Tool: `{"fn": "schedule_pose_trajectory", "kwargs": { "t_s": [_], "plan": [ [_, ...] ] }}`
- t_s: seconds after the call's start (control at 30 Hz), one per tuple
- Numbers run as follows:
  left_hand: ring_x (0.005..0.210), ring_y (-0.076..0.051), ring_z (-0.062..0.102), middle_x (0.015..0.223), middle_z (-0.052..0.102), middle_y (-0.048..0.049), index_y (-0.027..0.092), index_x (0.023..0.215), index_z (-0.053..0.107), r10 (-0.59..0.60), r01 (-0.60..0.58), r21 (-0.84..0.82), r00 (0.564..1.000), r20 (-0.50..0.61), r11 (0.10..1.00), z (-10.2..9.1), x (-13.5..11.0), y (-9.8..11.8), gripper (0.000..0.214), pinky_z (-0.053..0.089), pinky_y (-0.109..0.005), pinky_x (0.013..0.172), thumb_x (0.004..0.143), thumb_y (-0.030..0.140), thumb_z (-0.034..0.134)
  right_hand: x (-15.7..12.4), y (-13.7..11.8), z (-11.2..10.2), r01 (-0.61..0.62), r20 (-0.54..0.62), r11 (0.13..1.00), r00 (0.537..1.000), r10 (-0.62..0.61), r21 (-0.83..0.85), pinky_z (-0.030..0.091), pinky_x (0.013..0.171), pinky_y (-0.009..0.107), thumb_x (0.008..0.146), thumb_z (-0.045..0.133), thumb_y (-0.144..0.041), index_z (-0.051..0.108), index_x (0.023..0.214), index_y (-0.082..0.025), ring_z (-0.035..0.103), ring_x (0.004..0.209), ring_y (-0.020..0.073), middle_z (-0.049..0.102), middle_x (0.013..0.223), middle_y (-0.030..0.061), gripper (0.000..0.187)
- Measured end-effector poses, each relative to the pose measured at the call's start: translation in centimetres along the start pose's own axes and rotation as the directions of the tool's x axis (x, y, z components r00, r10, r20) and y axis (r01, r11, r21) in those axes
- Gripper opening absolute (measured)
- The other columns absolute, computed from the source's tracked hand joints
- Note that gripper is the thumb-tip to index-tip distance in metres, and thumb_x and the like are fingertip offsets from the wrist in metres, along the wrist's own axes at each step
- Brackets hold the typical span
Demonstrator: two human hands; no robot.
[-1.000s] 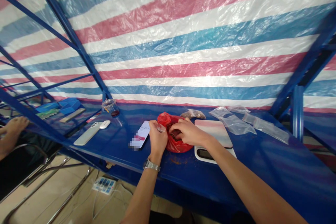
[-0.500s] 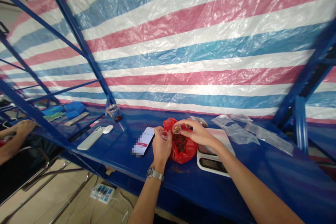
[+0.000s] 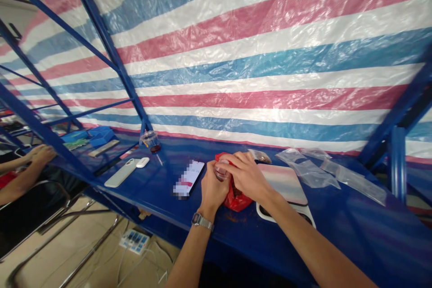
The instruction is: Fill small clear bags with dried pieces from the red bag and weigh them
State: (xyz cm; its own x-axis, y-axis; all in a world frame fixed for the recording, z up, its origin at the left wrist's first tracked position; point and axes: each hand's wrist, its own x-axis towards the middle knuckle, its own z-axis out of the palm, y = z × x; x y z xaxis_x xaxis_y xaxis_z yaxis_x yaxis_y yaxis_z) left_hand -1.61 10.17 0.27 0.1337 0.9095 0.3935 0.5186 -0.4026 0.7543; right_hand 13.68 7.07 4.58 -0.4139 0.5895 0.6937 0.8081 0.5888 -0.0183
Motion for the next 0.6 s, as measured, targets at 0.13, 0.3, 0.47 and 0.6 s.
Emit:
{"fn": "schedule_pose_trajectory", "kwargs": {
  "t_s": [0.13,0.3,0.47,0.6],
  "plan": [
    [0.095,-0.026,0.075,0.107,0.075,-0.0068,0.025,0.122,0.048,0.020,-0.021,-0.023,0.999,-0.032,1.000,0.1,0.0,0.0,0.037,0.053,-0.033,0.076,0.093,0.043,0.064,0.0,0.3,-0.3,-0.056,-0.061,0.998,0.997,0.057,0.027,0.039,0.088,0.043,0.088,0.054,0.004,0.069,0.131,-0.023,0.056,0.107,0.0274,0.069,0.135,0.0079,0.053],
    [0.079,-0.021,0.070,0.090,0.069,-0.0012,0.024,0.115,0.048,0.017,-0.018,-0.008,0.995,-0.101,1.000,0.3,0.1,-0.5,0.029,0.050,-0.030,0.070,0.094,0.039,0.062,0.2,1.7,-1.8,-0.197,-0.107,0.957,0.969,0.223,0.212,0.042,0.094,0.043,0.091,0.058,-0.005,0.070,0.124,-0.024,0.060,0.110,0.0263,0.069,0.124,0.0082,0.040],
    [0.070,-0.018,0.065,0.082,0.062,0.0017,0.024,0.107,0.047,-0.021,0.018,-0.015,0.976,-0.215,1.000,0.1,0.6,-0.5,0.021,0.048,-0.028,0.067,0.094,0.037,0.059,-0.2,2.8,-2.6,-0.273,0.248,0.924,0.946,0.208,0.268,0.043,0.095,0.041,0.081,0.067,-0.006,0.076,0.102,-0.024,0.062,0.099,0.0244,0.073,0.104,0.0044,0.029],
    [0.077,-0.022,0.068,0.092,0.067,-0.0045,0.023,0.114,0.047,-0.132,0.145,0.036,0.960,-0.246,0.989,-1.7,-0.9,1.3,0.025,0.048,-0.031,0.069,0.096,0.038,0.056,-0.8,2.8,-1.7,-0.293,0.404,0.929,0.896,0.184,0.227,0.041,0.094,0.038,0.072,0.066,-0.001,0.077,0.095,-0.022,0.060,0.103,0.0255,0.072,0.102,0.0053,0.033]
  ]
}}
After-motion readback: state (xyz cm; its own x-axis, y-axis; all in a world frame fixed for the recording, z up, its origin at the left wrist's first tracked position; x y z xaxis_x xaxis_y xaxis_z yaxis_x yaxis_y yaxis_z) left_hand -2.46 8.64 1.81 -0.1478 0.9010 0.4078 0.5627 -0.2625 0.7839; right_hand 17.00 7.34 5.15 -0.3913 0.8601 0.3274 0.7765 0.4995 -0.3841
